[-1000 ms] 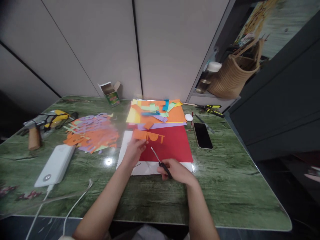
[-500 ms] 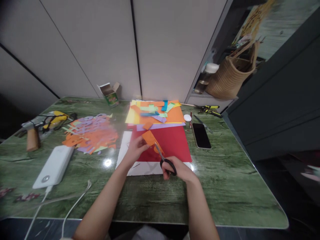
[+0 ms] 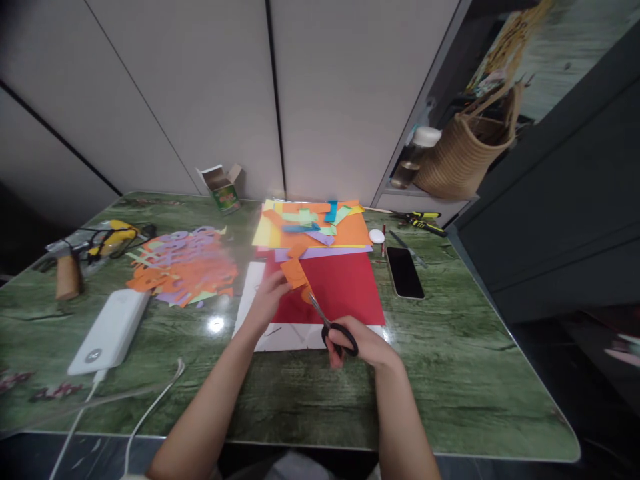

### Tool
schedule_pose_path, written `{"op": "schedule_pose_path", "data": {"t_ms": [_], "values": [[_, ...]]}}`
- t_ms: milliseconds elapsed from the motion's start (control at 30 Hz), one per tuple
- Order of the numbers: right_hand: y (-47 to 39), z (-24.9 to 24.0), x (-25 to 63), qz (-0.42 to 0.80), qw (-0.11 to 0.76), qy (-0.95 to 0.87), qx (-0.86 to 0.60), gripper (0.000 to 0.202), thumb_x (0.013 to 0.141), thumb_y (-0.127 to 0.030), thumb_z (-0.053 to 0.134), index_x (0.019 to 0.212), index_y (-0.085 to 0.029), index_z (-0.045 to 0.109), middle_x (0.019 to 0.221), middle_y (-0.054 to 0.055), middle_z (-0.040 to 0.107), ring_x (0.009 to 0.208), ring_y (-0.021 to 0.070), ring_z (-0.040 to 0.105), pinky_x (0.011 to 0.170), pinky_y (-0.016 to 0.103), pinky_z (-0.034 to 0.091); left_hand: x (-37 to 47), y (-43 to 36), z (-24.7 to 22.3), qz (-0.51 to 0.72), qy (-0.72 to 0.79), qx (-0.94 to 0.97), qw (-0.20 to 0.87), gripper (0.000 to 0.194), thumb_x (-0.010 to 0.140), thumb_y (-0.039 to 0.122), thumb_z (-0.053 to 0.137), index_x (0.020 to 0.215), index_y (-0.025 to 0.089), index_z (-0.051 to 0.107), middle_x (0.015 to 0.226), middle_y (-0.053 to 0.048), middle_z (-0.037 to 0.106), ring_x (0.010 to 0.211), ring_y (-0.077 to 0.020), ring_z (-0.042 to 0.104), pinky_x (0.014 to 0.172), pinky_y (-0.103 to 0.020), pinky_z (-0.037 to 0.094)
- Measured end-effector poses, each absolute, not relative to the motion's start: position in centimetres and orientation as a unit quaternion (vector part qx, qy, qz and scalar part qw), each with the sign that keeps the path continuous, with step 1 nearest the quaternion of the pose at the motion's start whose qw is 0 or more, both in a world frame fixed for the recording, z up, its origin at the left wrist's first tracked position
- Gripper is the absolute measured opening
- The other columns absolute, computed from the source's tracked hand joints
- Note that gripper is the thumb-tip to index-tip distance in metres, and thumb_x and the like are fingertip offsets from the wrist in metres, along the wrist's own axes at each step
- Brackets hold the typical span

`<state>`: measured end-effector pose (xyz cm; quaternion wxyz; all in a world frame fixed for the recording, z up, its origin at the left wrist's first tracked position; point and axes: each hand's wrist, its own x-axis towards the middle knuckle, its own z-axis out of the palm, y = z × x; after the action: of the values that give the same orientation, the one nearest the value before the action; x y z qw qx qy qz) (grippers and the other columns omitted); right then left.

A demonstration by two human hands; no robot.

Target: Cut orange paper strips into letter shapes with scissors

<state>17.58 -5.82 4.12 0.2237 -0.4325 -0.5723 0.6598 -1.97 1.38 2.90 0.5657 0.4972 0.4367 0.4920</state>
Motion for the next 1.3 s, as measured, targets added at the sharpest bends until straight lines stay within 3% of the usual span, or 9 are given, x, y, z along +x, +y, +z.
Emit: {"op": "schedule_pose_path", "data": {"t_ms": [600,1300], "values": [[-5.5,4.2,16.7,0.648,0.206,-0.554,-0.480,0.043,0.076,-0.054,0.041,0.065,-0.014,0.050,0.047,0.000,0.054,0.048,0.0129,0.053,0.048,0.021,0.037,-1.3,0.9,2.6,0.487,0.408,0.456,0.623,0.033,0.064,0.012,0.049,0.093,0.017,0.062,0.096,-0.005,0.063,0.091,-0.0197,0.054,0.081,-0.032,0.040],[-5.5,3.1,16.1,0.667,0.284,-0.512,-0.460,0.041,0.079,-0.051,0.040,0.072,-0.013,0.052,0.054,0.002,0.057,0.051,0.0129,0.054,0.053,0.023,0.040,-0.7,0.1,3.5,0.491,0.405,0.518,0.571,0.028,0.070,0.013,0.048,0.094,0.018,0.060,0.096,-0.003,0.063,0.089,-0.0183,0.055,0.080,-0.029,0.039]]}}
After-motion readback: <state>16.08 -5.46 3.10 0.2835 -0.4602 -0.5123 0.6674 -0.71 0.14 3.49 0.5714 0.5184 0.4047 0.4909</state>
